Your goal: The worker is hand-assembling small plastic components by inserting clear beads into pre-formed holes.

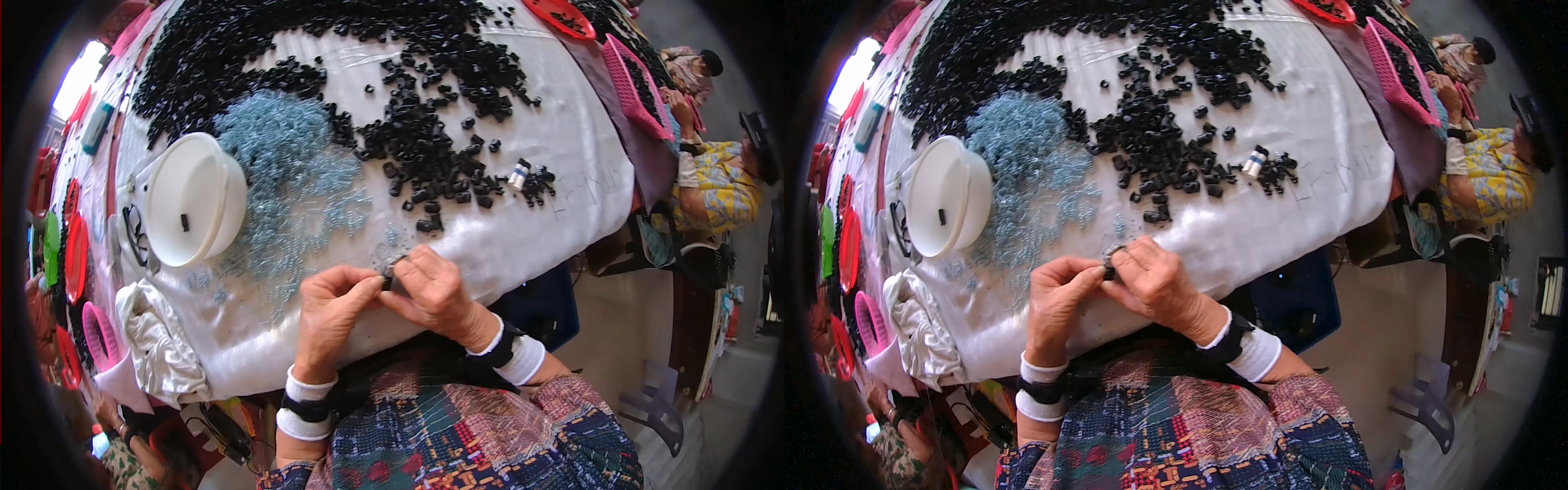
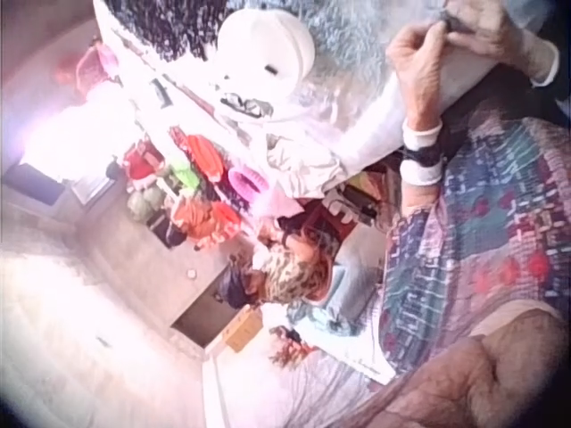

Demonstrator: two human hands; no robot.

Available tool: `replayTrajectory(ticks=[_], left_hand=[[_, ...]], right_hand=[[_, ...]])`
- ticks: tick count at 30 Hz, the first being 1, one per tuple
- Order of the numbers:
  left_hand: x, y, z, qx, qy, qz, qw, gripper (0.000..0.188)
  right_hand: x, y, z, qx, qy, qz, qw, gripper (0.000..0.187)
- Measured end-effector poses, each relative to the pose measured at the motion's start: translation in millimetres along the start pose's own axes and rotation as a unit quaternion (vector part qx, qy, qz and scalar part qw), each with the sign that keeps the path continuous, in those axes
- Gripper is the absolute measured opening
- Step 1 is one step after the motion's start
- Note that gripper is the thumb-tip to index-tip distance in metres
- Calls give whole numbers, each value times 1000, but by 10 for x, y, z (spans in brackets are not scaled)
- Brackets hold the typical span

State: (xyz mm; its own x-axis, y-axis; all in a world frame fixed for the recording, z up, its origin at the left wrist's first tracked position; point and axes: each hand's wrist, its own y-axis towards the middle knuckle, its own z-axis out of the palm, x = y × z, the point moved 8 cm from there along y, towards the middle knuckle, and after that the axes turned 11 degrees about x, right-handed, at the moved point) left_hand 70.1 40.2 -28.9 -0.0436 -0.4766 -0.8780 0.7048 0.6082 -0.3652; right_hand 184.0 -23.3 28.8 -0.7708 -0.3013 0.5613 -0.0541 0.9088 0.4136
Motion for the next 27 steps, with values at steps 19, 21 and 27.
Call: replayTrajectory(ticks=[19,21,27], left_hand=[[-15,19,-4,6,14,13,1000,9],[-23,21,19,8,19,16,1000,9],[-22,12,50,8,14,-5,1000,10]], right_hand=[[0,-52,54,-24,-23,-14,999,27],[-3,-62,49,-11,-20,-12,1000,28],[-28,-78,7,-57,-10,-2,998,29]])
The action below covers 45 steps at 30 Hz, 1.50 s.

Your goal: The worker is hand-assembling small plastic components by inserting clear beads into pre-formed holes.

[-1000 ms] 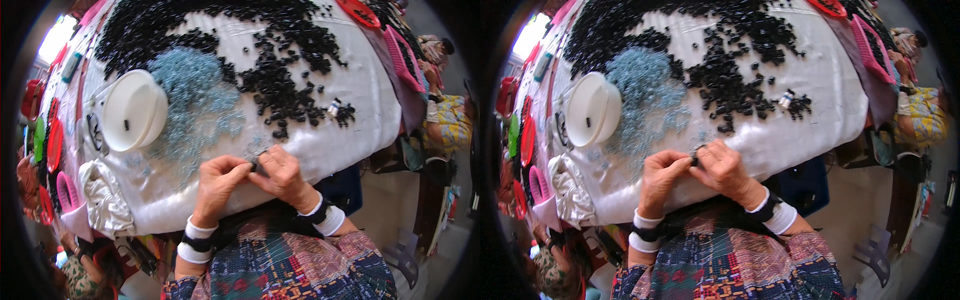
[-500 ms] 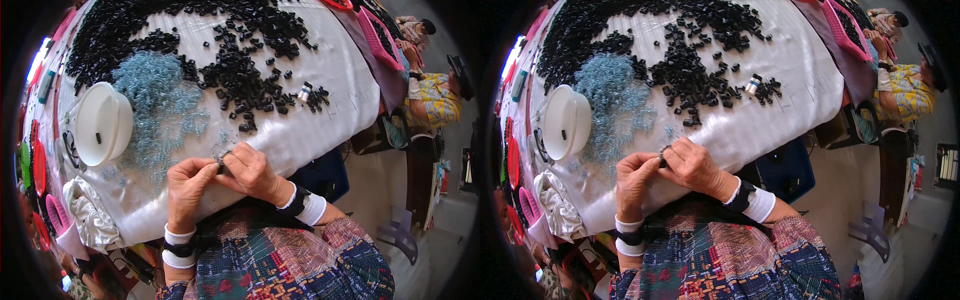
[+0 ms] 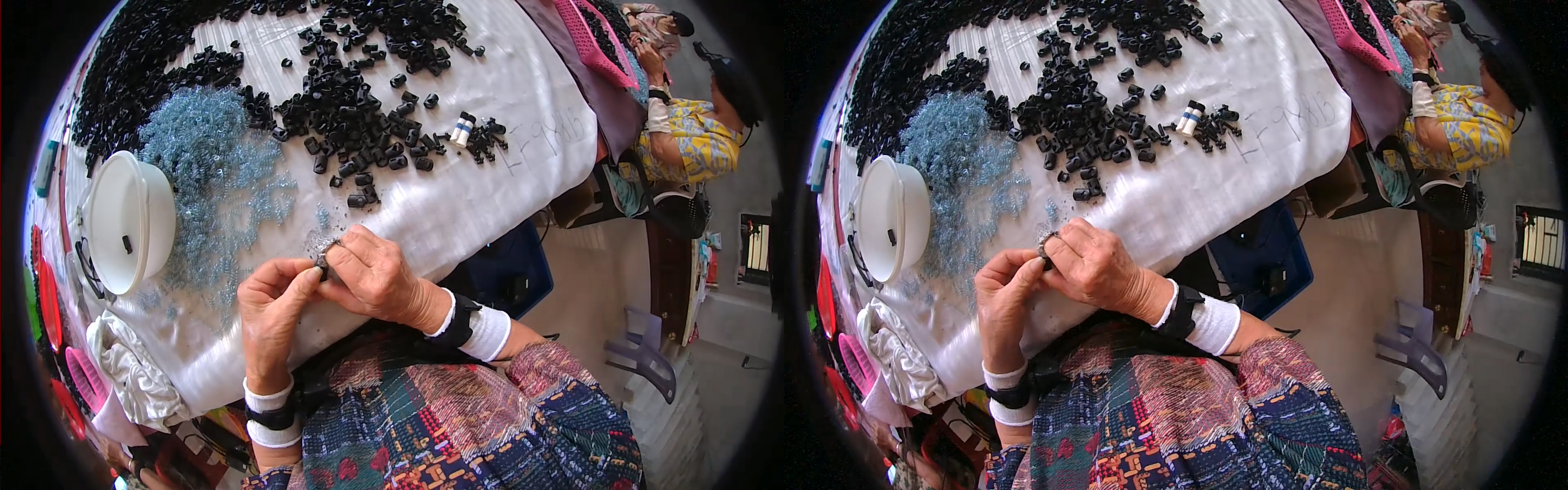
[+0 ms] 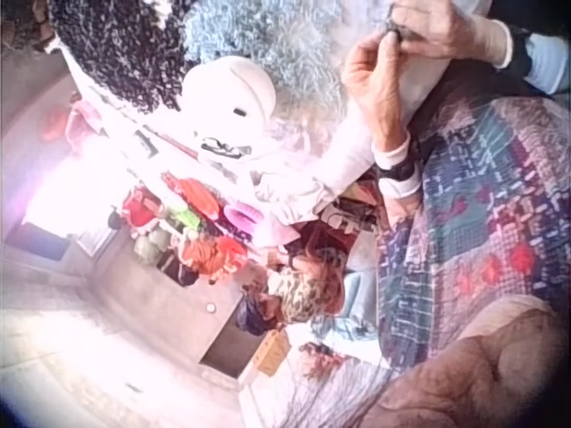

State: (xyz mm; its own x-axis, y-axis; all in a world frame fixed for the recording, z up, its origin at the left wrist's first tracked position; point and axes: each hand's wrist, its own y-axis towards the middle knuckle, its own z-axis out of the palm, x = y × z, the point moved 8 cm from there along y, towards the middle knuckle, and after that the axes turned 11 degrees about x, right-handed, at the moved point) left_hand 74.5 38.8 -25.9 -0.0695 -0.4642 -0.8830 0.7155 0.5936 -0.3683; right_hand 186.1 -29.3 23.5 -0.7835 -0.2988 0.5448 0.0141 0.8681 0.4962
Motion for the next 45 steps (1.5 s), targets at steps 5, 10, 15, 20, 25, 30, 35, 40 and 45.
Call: replayTrajectory(ticks=[5,10,15,20,25,30,35,40,45], left_hand=[[13,-15,-30,4,26,-11,1000,11],[6,5,-21,7,21,-1,1000,11],[20,35,-10,8,5,8,1000,11],[19,20,-58,16,1,20,1000,8],[57,30,-59,-2,-16,24,1000,8],[54,8,-23,1,-31,16,999,11],[40,23,12,18,-7,13,1000,12],[41,40,35,38,11,16,999,15],[30,-16,36,12,1,40,999,17]], right_hand=[[25,-5,28,4,-6,-6,1000,28],[45,0,36,17,-21,-21,999,26],[23,15,49,21,-29,-20,999,23],[88,29,69,19,-47,-42,998,19],[60,25,55,25,-20,-19,999,22],[-25,30,-48,7,81,27,996,18],[-100,48,-98,-4,145,38,989,23],[-302,43,4,72,254,154,952,21],[-352,21,32,46,302,161,938,19]])
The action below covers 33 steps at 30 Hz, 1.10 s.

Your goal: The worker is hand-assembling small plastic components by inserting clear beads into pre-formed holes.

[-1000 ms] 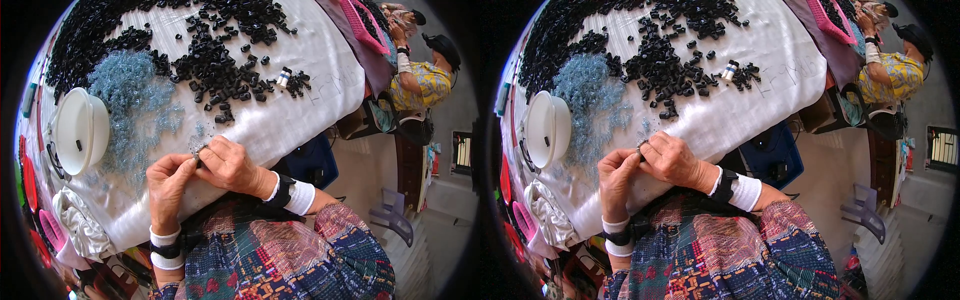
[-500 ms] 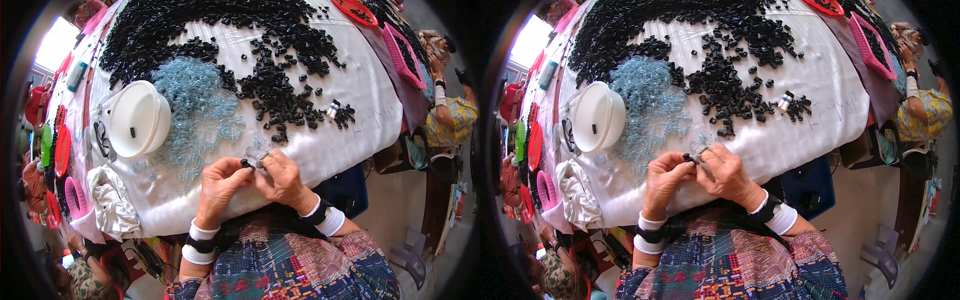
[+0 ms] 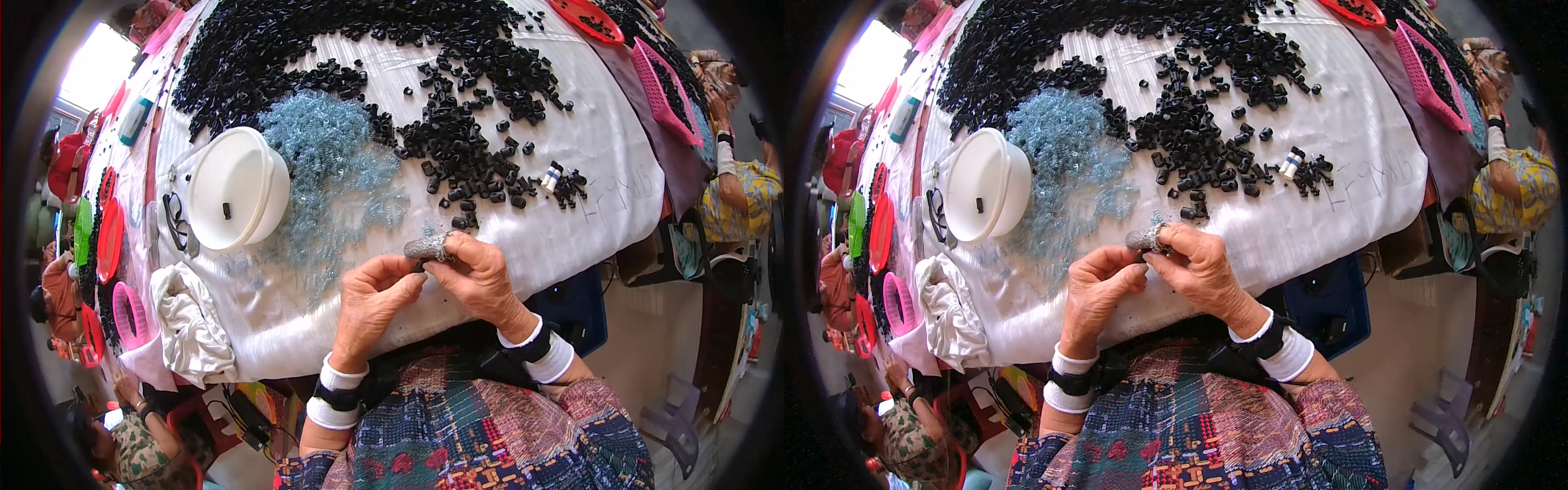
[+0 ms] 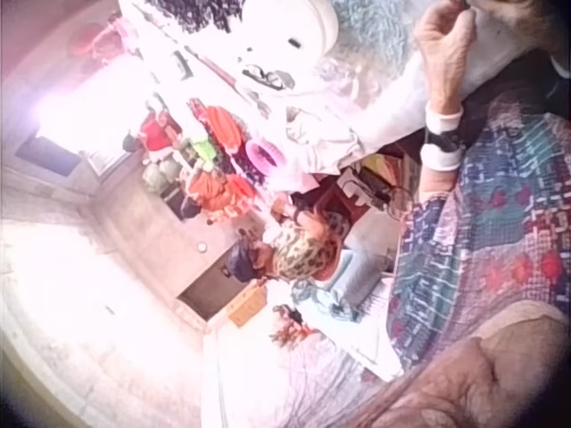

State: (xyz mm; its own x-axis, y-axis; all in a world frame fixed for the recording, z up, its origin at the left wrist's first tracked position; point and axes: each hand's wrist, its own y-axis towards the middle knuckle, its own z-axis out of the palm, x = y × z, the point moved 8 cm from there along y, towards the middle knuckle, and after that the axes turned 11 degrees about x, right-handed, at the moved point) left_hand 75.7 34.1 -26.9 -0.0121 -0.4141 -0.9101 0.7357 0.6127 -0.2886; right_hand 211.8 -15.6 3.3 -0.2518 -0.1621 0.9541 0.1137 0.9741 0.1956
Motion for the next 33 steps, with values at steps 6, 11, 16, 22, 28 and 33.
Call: replayTrajectory(ticks=[6,11,16,22,28,33], left_hand=[[5,-55,0,-13,8,18,1000,18],[4,-44,-6,-10,11,18,1000,18],[18,-2,8,20,16,20,999,16],[16,-5,-18,27,35,8,999,15],[-14,0,-4,11,16,9,1000,17],[20,-6,-19,2,10,-2,1000,17]], right_hand=[[-2,-11,-1,-8,13,-7,1000,18],[-41,4,32,-13,57,6,998,18],[263,-65,40,-26,-199,-137,970,20],[25,-36,12,-22,-34,-1,999,22],[-79,-38,10,-39,-10,22,999,24],[-122,-83,-12,-105,123,69,984,24]])
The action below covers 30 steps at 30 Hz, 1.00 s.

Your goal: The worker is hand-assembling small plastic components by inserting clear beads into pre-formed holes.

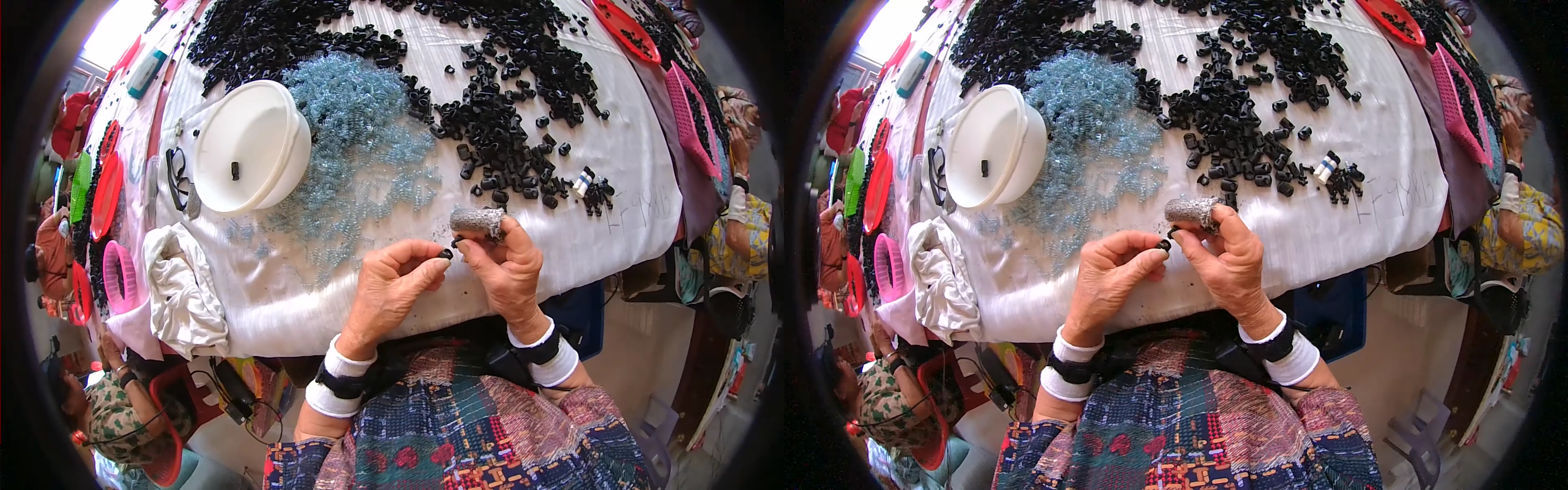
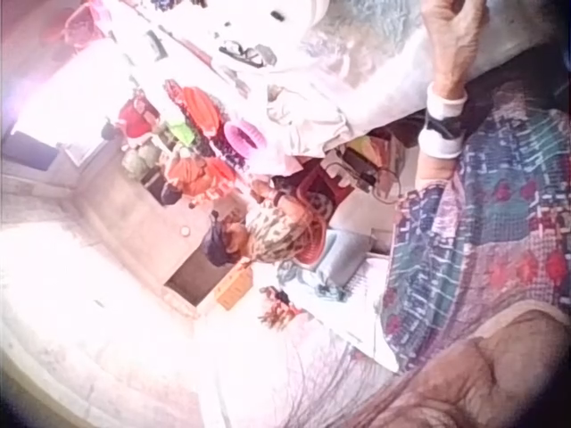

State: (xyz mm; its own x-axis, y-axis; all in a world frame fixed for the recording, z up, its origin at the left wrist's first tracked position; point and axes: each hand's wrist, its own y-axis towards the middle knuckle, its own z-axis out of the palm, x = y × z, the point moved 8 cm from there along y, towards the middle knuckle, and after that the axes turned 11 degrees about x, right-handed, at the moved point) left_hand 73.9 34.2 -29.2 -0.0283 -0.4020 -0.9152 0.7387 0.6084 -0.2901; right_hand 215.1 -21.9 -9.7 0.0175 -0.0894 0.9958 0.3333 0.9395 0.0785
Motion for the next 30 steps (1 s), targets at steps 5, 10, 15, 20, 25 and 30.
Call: replayTrajectory(ticks=[5,10,15,20,25,30], left_hand=[[-26,-1,-10,-9,0,9,1000,17],[-16,11,1,-12,-15,14,1000,17],[-19,-1,-3,-22,-3,20,1000,16],[-32,1,19,-32,17,18,999,15],[-9,2,9,-39,28,21,999,15],[18,-22,-6,-58,31,30,997,15]], right_hand=[[-46,-40,-2,23,-74,8,997,25],[78,-32,25,21,-123,-66,990,26],[139,-21,59,28,-192,-102,976,23],[214,-46,67,24,-226,-127,966,22],[245,-38,78,28,-224,-145,963,23],[264,-48,116,23,-242,-157,957,23]])
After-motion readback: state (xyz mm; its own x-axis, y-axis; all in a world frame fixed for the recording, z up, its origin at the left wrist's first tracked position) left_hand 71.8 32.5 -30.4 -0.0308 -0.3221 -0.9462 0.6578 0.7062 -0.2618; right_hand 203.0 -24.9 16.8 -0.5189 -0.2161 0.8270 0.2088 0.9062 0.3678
